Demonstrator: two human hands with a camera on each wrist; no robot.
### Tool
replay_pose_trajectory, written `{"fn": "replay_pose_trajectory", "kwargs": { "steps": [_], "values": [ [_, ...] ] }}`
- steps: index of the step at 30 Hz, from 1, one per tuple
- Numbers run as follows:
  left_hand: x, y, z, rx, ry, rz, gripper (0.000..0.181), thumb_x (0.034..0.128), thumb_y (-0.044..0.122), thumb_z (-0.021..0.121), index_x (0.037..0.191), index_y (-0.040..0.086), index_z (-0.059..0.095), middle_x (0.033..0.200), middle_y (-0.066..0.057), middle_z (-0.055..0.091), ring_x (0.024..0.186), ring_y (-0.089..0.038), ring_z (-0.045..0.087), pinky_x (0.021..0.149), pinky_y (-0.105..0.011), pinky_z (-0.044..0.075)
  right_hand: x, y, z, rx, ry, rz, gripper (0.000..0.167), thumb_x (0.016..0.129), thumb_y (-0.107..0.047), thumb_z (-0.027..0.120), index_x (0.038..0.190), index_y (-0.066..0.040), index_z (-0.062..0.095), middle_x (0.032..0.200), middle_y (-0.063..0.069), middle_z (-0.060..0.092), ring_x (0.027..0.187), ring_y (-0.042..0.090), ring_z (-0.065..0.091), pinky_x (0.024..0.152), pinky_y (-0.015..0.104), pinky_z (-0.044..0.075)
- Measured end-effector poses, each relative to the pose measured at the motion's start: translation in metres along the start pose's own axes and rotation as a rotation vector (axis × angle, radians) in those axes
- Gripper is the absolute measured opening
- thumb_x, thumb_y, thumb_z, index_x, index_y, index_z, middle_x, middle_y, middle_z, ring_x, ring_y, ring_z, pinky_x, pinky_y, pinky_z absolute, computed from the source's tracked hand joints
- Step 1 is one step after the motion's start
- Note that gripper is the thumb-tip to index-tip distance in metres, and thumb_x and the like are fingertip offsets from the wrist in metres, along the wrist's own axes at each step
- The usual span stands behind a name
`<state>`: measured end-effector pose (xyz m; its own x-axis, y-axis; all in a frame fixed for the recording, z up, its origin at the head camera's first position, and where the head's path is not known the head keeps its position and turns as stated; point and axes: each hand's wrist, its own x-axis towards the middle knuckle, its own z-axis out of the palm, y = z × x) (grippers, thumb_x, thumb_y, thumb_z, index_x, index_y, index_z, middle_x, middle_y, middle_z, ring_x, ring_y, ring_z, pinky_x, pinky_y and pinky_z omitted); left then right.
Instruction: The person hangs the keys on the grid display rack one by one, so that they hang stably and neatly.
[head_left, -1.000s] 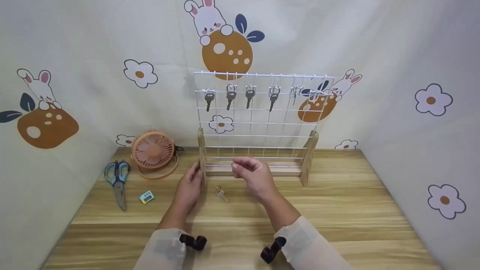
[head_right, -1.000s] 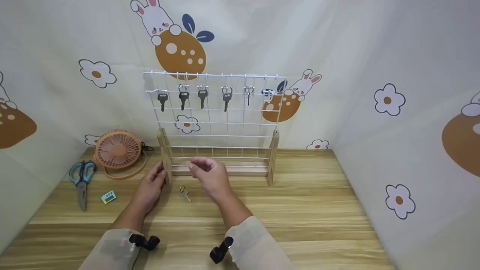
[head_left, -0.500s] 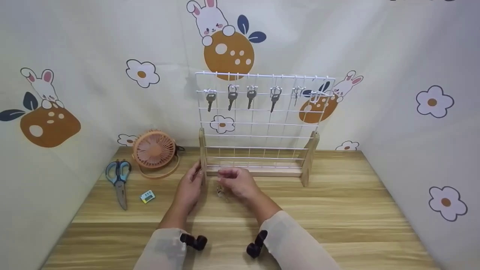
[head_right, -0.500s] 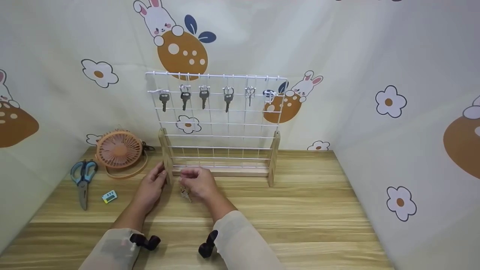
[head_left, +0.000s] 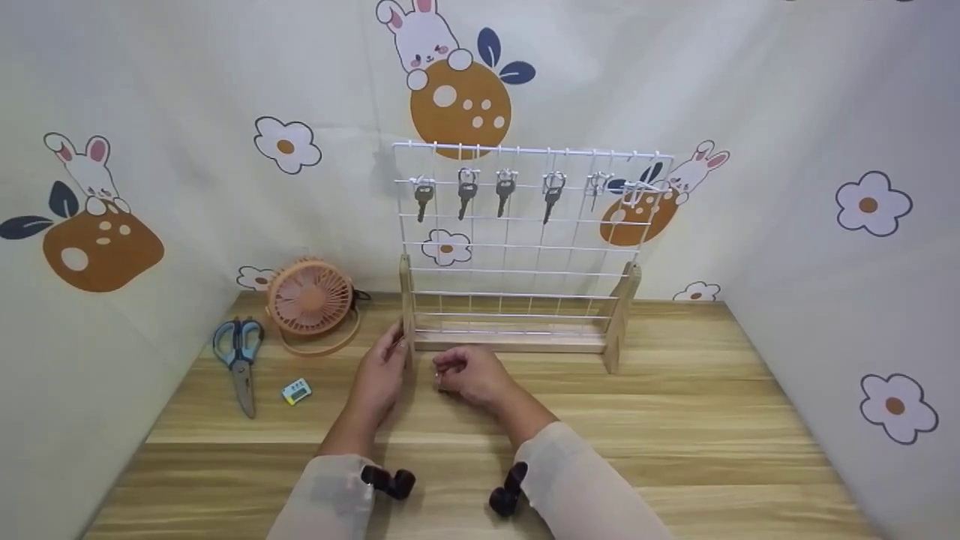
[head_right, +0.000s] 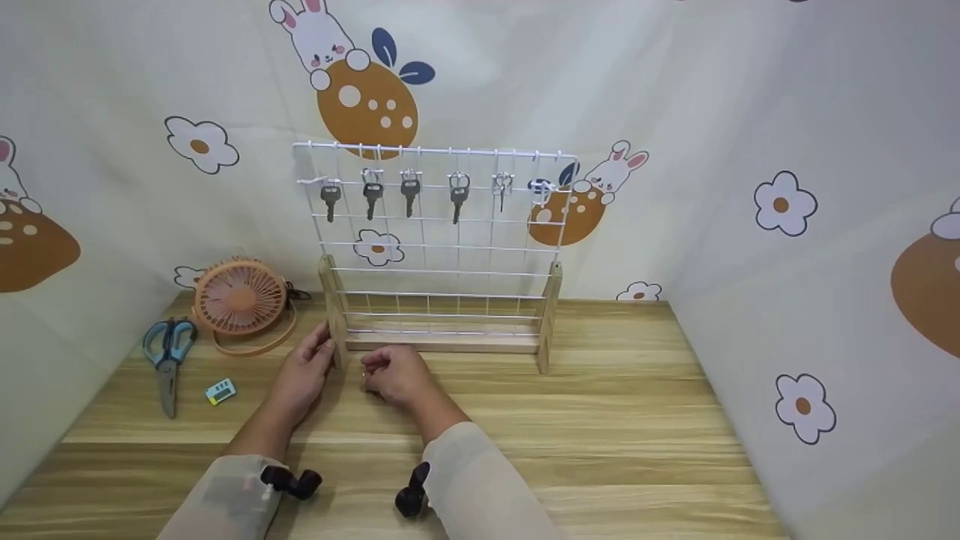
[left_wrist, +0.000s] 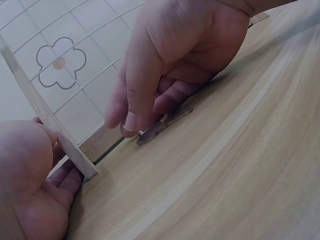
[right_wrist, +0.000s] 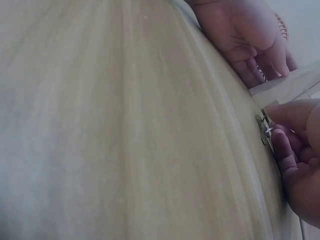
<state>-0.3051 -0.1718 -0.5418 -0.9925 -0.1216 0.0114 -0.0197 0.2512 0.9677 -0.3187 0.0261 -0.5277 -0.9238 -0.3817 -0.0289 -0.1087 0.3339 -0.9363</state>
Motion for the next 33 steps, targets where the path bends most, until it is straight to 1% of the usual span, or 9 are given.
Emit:
{"fn": "replay_pose_trajectory", "kwargs": {
  "steps": [5, 8, 15, 19, 22, 24, 27, 30, 33],
  "values": [
    [0.000, -0.001, 0.002, -0.029, 0.000, 0.002, 0.050, 0.1148, 0.028, 0.051, 0.165, 0.027, 0.044, 0.171, -0.003, 0.045, 0.162, -0.028, 0.036, 0.133, -0.048, 0.035, -0.002, -0.002, -0.001, -0.069, 0.004, -0.005, 0.019, 0.091, -0.003, 0.082, 0.109, 0.000, 0.081, 0.099, 0.011, 0.081, 0.084, 0.006, 0.067, 0.075, 0.017, 0.057],
    [-0.001, 0.000, 0.002, -0.047, -0.007, 0.001, 0.051, 0.1150, 0.028, 0.050, 0.166, 0.026, 0.042, 0.172, -0.004, 0.043, 0.162, -0.028, 0.035, 0.134, -0.047, 0.034, -0.003, -0.001, -0.005, -0.079, 0.009, -0.011, 0.015, 0.094, -0.008, 0.080, 0.108, -0.003, 0.083, 0.101, 0.008, 0.083, 0.085, 0.004, 0.069, 0.077, 0.017, 0.057],
    [-0.001, 0.002, 0.004, -0.066, -0.016, -0.009, 0.053, 0.1157, 0.027, 0.048, 0.168, 0.022, 0.038, 0.173, -0.007, 0.040, 0.162, -0.028, 0.035, 0.134, -0.046, 0.035, -0.010, -0.007, -0.023, 0.050, 0.064, -0.012, 0.019, 0.096, -0.015, 0.081, 0.110, -0.003, 0.083, 0.103, 0.008, 0.084, 0.084, 0.009, 0.073, 0.076, 0.024, 0.064],
    [-0.001, 0.002, 0.005, -0.066, -0.010, -0.021, 0.053, 0.1157, 0.027, 0.048, 0.168, 0.021, 0.038, 0.173, -0.007, 0.040, 0.162, -0.027, 0.035, 0.134, -0.045, 0.033, -0.020, -0.020, -0.045, 0.100, 0.126, -0.035, 0.023, 0.098, -0.014, 0.079, 0.116, -0.002, 0.081, 0.107, 0.009, 0.083, 0.089, 0.009, 0.075, 0.085, 0.030, 0.066],
    [0.000, 0.002, 0.005, -0.082, -0.014, -0.021, 0.053, 0.1158, 0.025, 0.048, 0.168, 0.020, 0.038, 0.174, -0.008, 0.039, 0.162, -0.028, 0.035, 0.135, -0.045, 0.032, -0.032, -0.035, -0.064, 0.187, 0.168, -0.048, 0.026, 0.098, -0.011, 0.078, 0.121, 0.002, 0.078, 0.112, 0.011, 0.082, 0.093, 0.013, 0.076, 0.091, 0.036, 0.067],
    [0.000, 0.002, 0.004, -0.093, -0.019, -0.019, 0.053, 0.1159, 0.025, 0.048, 0.168, 0.019, 0.038, 0.174, -0.008, 0.039, 0.162, -0.028, 0.035, 0.134, -0.045, 0.033, -0.041, -0.046, -0.078, 0.225, 0.205, -0.072, 0.026, 0.097, -0.008, 0.078, 0.120, 0.002, 0.078, 0.113, 0.013, 0.081, 0.093, 0.014, 0.076, 0.091, 0.037, 0.068],
    [0.000, 0.003, 0.004, -0.099, -0.022, -0.022, 0.053, 0.1159, 0.026, 0.048, 0.168, 0.020, 0.038, 0.174, -0.007, 0.039, 0.161, -0.028, 0.036, 0.133, -0.045, 0.035, -0.055, -0.063, -0.100, 0.263, 0.274, -0.103, 0.023, 0.096, -0.006, 0.079, 0.118, 0.001, 0.079, 0.109, 0.010, 0.080, 0.093, 0.014, 0.076, 0.088, 0.030, 0.067],
    [0.000, 0.003, 0.004, -0.100, -0.017, -0.023, 0.053, 0.1160, 0.027, 0.048, 0.168, 0.020, 0.038, 0.173, -0.007, 0.040, 0.161, -0.028, 0.037, 0.132, -0.045, 0.037, -0.067, -0.078, -0.122, 0.316, 0.346, -0.161, 0.023, 0.096, -0.002, 0.078, 0.117, 0.005, 0.078, 0.103, 0.007, 0.081, 0.089, 0.015, 0.076, 0.086, 0.027, 0.067],
    [-0.001, 0.002, 0.003, -0.090, -0.009, -0.015, 0.053, 0.1157, 0.027, 0.048, 0.167, 0.020, 0.039, 0.173, -0.008, 0.041, 0.160, -0.029, 0.039, 0.132, -0.046, 0.038, -0.081, -0.092, -0.143, 0.390, 0.415, -0.227, 0.024, 0.096, 0.003, 0.075, 0.119, 0.011, 0.075, 0.101, 0.008, 0.081, 0.088, 0.017, 0.077, 0.087, 0.031, 0.068]
  ]
}}
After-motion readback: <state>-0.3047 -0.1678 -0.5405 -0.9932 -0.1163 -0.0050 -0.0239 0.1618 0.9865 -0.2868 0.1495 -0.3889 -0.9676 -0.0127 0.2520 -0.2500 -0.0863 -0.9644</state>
